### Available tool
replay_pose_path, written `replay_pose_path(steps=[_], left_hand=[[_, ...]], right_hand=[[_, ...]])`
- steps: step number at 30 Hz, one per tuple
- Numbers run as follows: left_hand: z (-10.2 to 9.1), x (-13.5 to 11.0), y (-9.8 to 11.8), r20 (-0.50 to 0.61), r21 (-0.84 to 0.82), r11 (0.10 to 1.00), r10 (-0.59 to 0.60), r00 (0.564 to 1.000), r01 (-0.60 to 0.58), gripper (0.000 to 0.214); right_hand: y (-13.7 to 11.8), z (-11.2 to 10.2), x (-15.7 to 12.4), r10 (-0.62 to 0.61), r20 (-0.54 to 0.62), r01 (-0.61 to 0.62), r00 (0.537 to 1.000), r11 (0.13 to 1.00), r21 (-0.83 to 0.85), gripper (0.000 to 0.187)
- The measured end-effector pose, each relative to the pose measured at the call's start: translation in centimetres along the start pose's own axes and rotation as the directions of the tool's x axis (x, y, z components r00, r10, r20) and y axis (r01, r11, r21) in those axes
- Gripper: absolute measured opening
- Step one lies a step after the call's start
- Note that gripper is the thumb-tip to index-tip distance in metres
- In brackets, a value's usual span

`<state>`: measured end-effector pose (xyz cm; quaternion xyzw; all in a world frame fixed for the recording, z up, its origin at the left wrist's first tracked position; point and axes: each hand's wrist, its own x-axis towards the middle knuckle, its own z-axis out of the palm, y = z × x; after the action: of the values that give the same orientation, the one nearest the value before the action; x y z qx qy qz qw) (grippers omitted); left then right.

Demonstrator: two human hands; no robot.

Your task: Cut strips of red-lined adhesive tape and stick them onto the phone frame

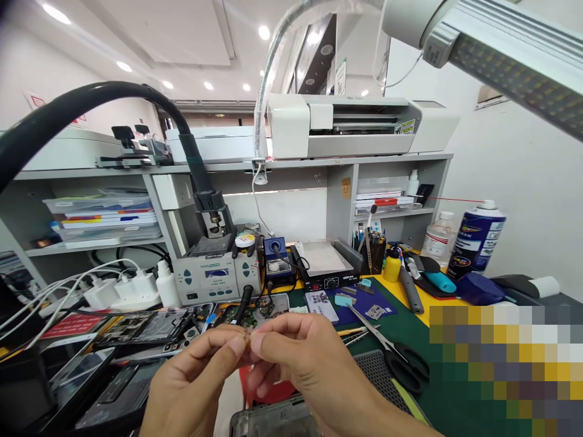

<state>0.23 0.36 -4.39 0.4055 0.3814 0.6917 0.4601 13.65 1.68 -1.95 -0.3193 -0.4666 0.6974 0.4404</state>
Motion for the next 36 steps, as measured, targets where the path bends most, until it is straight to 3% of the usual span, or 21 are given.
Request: replay_pose_path(steps=[10, 15, 21, 26, 31, 36], left_hand=[[-0.2, 0.1, 0.1, 0.017, -0.019, 0.997, -0.074, 0.997, 0.074, 0.015], [-0.2, 0.2, 0.4, 0.016, -0.008, 0.997, -0.072, 0.997, 0.072, 0.013], [-0.5, 0.1, 0.3, 0.056, -0.019, 0.994, -0.106, 0.993, 0.107, 0.013], [-0.6, 0.2, 0.3, 0.093, -0.045, 0.988, -0.146, 0.985, 0.151, 0.014], [-0.3, 0.2, 0.6, 0.067, -0.047, 0.988, -0.145, 0.987, 0.148, 0.013], [0.2, -0.1, 1.1, 0.060, -0.038, 0.987, -0.155, 0.986, 0.158, 0.012]], right_hand=[[0.1, -0.7, -0.4, -0.006, 0.054, 0.002, 0.999, 0.998, 0.067, 0.004], [-0.2, -1.0, -0.4, 0.021, 0.054, -0.022, 0.998, 0.999, 0.026, 0.022], [-0.4, -1.1, -0.1, 0.023, 0.042, -0.021, 0.999, 0.999, -0.047, 0.024], [0.0, -1.1, -0.4, -0.045, 0.034, 0.048, 0.998, 0.992, -0.113, 0.015], [0.6, -1.4, -0.5, -0.104, 0.007, 0.102, 0.995, 0.963, -0.248, 0.018], [0.9, -1.2, -0.7, -0.299, -0.033, 0.243, 0.954, 0.831, -0.501, 0.014]])
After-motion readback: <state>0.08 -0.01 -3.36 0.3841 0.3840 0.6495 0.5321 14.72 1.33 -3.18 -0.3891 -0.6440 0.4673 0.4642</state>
